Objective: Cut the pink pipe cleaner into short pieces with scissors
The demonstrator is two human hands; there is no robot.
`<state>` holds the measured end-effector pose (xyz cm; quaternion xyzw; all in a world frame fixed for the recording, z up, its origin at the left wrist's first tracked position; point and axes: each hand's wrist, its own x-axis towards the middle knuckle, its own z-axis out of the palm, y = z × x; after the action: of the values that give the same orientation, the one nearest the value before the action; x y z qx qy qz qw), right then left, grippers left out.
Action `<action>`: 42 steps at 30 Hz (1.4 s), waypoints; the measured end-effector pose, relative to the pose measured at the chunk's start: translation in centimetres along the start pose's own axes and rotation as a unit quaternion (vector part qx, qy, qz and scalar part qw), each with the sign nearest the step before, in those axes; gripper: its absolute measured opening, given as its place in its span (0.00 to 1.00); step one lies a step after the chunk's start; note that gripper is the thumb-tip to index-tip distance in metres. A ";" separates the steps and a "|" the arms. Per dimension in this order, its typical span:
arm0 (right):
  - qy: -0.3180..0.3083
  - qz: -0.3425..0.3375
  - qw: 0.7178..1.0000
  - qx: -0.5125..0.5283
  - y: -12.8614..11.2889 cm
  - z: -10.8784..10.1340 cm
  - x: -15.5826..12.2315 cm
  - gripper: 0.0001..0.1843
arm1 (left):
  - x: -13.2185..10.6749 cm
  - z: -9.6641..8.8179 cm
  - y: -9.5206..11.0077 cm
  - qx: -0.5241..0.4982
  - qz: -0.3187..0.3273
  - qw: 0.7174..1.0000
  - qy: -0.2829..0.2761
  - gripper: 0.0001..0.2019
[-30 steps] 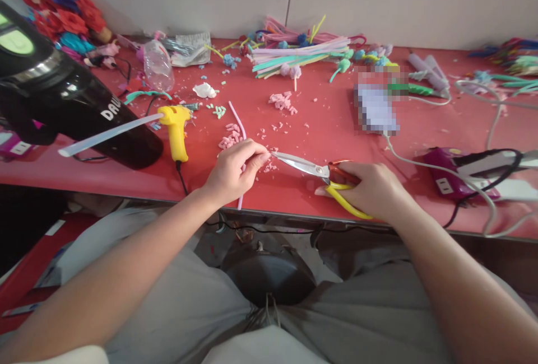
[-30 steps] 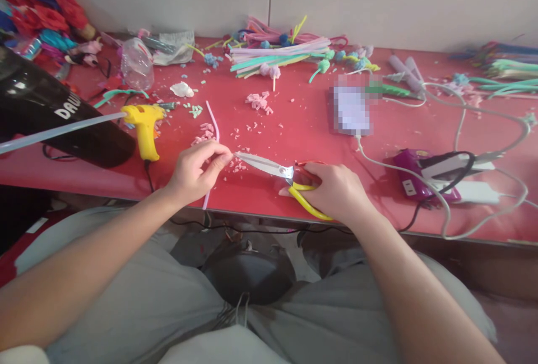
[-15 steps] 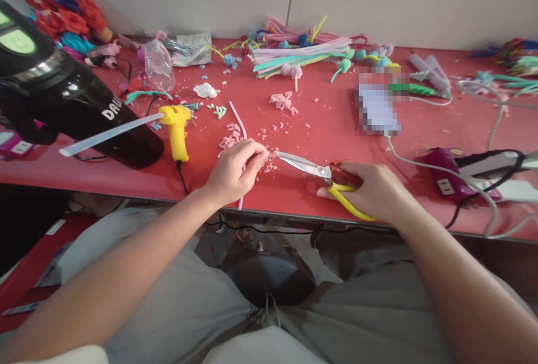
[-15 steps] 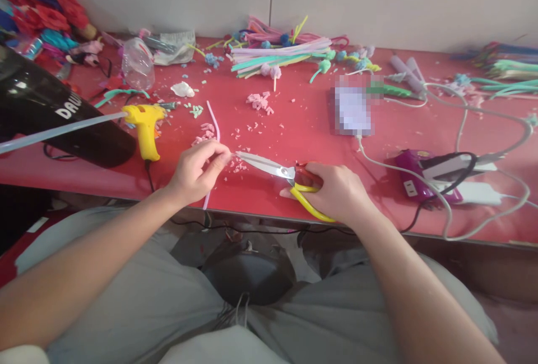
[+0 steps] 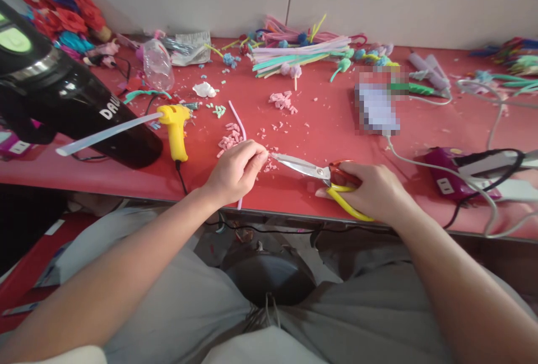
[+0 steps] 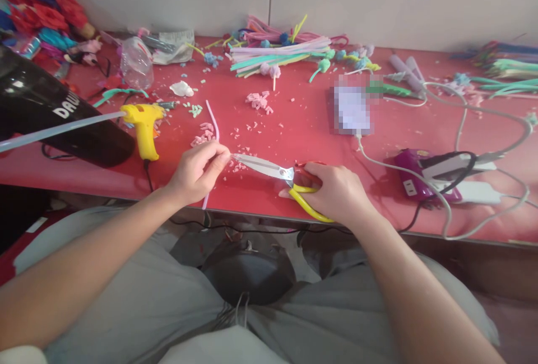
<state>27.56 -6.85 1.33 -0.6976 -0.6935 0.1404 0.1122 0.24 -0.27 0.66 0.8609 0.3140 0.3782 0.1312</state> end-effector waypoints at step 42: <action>0.005 0.009 1.000 0.003 -0.3 -0.2 -0.1 0.35 | 0.1 0.0 0.1 -0.006 -0.011 1.000 -0.017 0.10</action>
<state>27.35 -6.94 1.59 -0.7040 -0.6864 0.1402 0.1163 0.31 -0.33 0.81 0.8628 0.3186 0.3643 0.1459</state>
